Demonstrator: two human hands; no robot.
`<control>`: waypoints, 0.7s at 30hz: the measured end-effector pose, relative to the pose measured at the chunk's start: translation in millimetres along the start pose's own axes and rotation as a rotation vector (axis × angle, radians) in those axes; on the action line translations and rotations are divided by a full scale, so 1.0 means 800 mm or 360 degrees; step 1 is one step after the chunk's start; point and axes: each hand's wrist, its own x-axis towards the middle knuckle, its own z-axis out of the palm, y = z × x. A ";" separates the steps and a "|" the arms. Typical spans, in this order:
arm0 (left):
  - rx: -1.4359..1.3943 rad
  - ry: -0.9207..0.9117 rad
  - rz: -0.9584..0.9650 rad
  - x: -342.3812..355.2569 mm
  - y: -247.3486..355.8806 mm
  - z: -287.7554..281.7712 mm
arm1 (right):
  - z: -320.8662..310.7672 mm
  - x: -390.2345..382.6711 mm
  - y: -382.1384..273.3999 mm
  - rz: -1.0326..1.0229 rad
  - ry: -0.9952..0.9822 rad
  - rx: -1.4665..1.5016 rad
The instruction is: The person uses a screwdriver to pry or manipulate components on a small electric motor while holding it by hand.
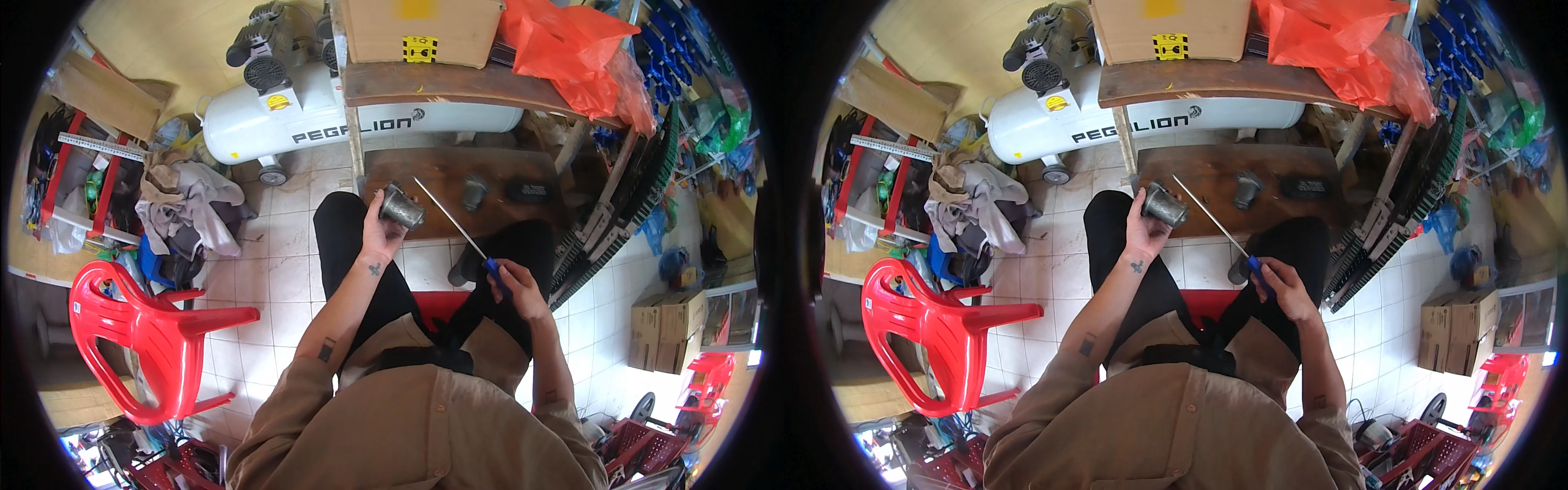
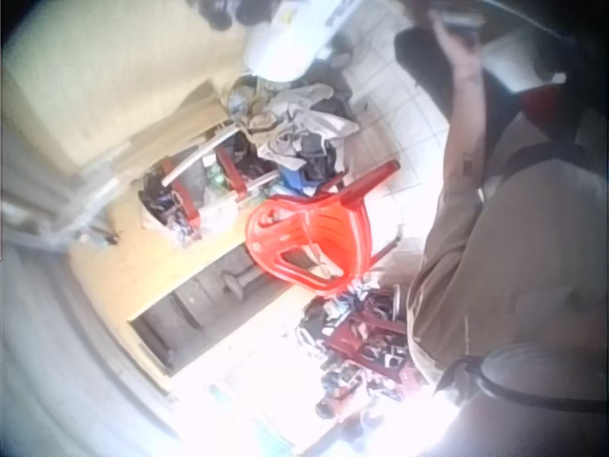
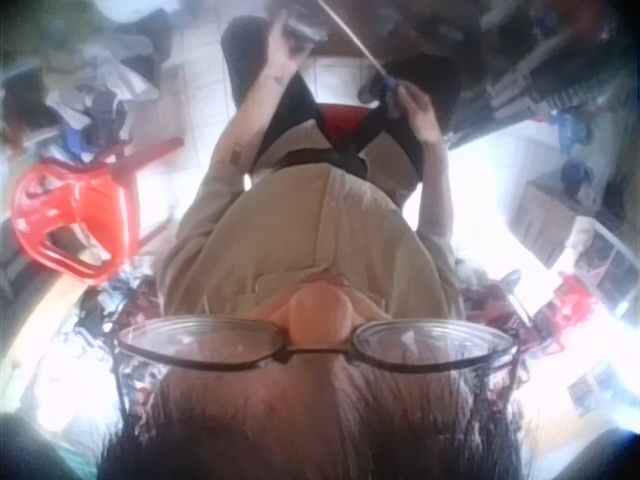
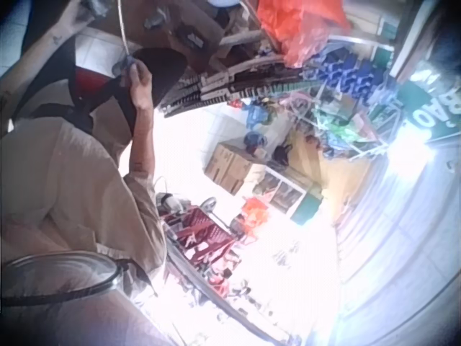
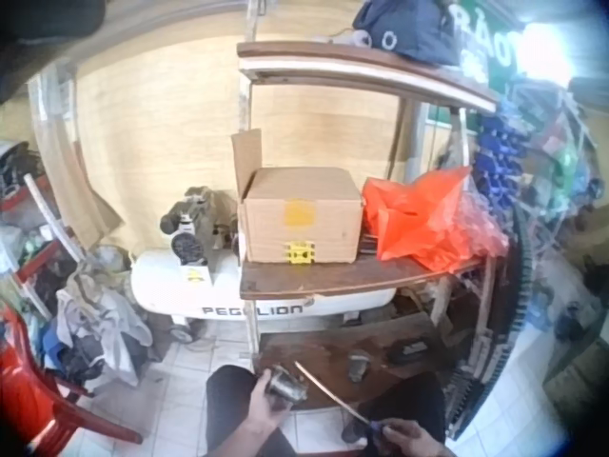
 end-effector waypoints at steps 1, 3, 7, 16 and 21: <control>0.0058 -0.0003 0.0013 0.001 0.001 0.000 | 0.007 0.005 -0.003 -0.0091 -0.0048 -0.0072; 0.0172 -0.0005 0.0027 0.003 -0.001 -0.002 | 0.019 0.015 -0.006 -0.0168 -0.0129 -0.0141; 0.0194 -0.0028 -0.0008 -0.001 -0.003 0.000 | 0.045 0.051 -0.021 -0.0147 -0.0185 -0.0152; 0.0328 0.0048 -0.0071 0.007 -0.004 -0.011 | 0.066 0.164 0.011 -0.0104 0.0141 -0.0319; 0.0354 -0.0016 -0.0114 0.007 -0.006 -0.012 | 0.090 0.204 -0.003 -0.0174 0.0307 -0.0570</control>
